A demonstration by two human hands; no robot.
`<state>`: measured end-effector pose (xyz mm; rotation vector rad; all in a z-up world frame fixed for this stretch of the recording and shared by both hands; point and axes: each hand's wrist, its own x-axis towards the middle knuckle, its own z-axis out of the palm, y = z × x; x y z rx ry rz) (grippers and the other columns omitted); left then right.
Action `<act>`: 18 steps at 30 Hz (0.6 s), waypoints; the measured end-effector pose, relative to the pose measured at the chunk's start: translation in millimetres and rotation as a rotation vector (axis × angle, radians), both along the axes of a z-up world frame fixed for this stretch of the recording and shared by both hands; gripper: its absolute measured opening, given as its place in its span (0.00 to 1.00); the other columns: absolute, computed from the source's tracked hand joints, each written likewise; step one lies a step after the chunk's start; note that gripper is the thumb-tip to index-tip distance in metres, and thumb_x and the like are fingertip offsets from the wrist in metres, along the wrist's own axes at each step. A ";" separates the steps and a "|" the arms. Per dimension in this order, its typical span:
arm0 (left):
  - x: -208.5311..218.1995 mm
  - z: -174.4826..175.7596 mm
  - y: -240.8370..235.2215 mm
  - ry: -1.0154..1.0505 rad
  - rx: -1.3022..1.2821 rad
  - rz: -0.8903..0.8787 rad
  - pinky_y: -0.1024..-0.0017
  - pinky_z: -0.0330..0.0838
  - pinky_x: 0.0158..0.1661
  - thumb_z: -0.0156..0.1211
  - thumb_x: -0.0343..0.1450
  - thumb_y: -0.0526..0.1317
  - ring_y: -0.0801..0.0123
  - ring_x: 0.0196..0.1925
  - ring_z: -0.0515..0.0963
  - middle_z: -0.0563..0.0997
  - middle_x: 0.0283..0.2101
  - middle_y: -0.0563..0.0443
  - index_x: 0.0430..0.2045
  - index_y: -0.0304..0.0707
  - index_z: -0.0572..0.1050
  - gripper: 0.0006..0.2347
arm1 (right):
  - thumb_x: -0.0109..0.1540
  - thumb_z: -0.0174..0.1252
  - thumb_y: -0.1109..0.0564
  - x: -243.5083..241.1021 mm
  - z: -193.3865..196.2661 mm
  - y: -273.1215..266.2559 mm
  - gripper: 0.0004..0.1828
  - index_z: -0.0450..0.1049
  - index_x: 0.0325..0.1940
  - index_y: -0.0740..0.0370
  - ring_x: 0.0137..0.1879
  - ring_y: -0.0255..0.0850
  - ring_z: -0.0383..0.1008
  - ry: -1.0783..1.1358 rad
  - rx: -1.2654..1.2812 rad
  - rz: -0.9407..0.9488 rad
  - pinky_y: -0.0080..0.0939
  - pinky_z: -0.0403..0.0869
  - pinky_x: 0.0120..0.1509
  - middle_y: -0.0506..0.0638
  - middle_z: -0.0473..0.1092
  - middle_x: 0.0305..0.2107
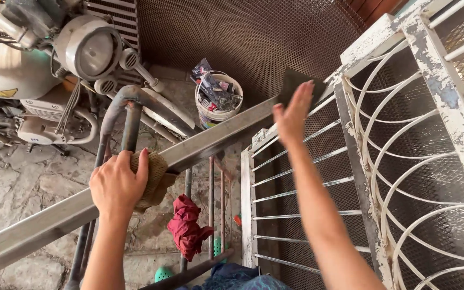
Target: The person is sanding a long metal bar using sandpaper and then wiping it down with a cloth to remove dust and debris.
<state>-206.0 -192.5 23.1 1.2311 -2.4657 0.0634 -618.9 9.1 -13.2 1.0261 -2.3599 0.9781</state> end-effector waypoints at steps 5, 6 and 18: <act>0.7 -7.7 -3.8 -0.024 -0.049 0.019 0.65 0.75 0.48 0.47 0.77 0.63 0.58 0.36 0.86 0.82 0.28 0.51 0.36 0.51 0.81 0.21 | 0.71 0.42 0.39 112.7 -7.7 -37.4 0.46 0.33 0.81 0.68 0.82 0.56 0.24 -0.079 -0.118 0.282 0.55 0.27 0.84 0.65 0.28 0.77; 2.4 -11.2 -3.7 -0.041 -0.042 0.029 0.64 0.75 0.51 0.46 0.77 0.63 0.58 0.37 0.86 0.83 0.30 0.52 0.37 0.53 0.81 0.21 | 0.72 0.39 0.40 128.7 -8.8 -29.9 0.43 0.33 0.81 0.69 0.82 0.54 0.23 -0.117 -0.158 0.407 0.54 0.25 0.84 0.64 0.28 0.77; 0.9 -4.0 0.9 0.009 -0.003 0.048 0.66 0.76 0.51 0.49 0.76 0.63 0.59 0.38 0.86 0.82 0.29 0.52 0.35 0.52 0.80 0.19 | 0.48 0.56 0.13 124.6 -60.4 -4.9 0.76 0.35 0.80 0.66 0.80 0.64 0.26 -0.117 -0.068 0.495 0.63 0.29 0.81 0.66 0.30 0.76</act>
